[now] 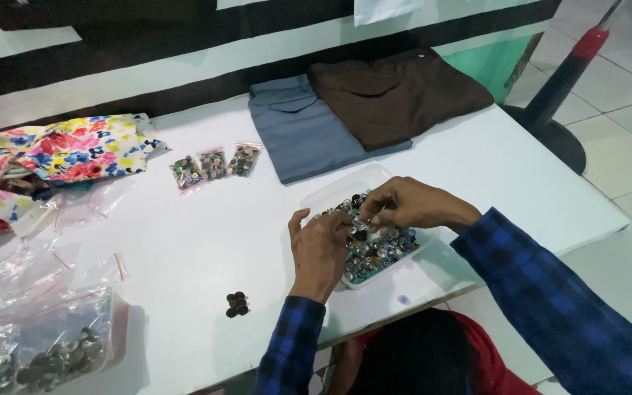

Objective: Sorting and inspecting small black plastic garment components on a work surface

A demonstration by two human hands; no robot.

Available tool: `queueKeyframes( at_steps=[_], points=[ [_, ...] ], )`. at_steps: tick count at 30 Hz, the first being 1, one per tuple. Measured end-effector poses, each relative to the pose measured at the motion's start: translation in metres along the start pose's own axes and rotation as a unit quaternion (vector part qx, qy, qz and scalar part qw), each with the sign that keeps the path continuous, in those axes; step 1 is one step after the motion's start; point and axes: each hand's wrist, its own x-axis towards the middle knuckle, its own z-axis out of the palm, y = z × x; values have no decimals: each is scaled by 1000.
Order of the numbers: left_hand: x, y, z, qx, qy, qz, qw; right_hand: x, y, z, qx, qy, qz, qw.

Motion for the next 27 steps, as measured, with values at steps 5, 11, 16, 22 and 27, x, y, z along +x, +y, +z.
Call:
queueKeyframes(
  at_steps=[5,11,16,22,27],
  points=[
    [-1,10,-11,-24,-22,-20,999,-2,-3,3,83,6,18,996],
    [-3,13,-13,-23,0,-5,1000,-1,-4,1,8,13,26,1000],
    [-4,5,-2,-61,76,20,995,17,-5,8,-296,21,-18,955],
    [-6,3,-1,-39,106,27,993,31,19,19,-447,0,-63,893],
    [-5,2,1,-49,101,24,993,23,12,3,-453,56,5,890]
  ],
)
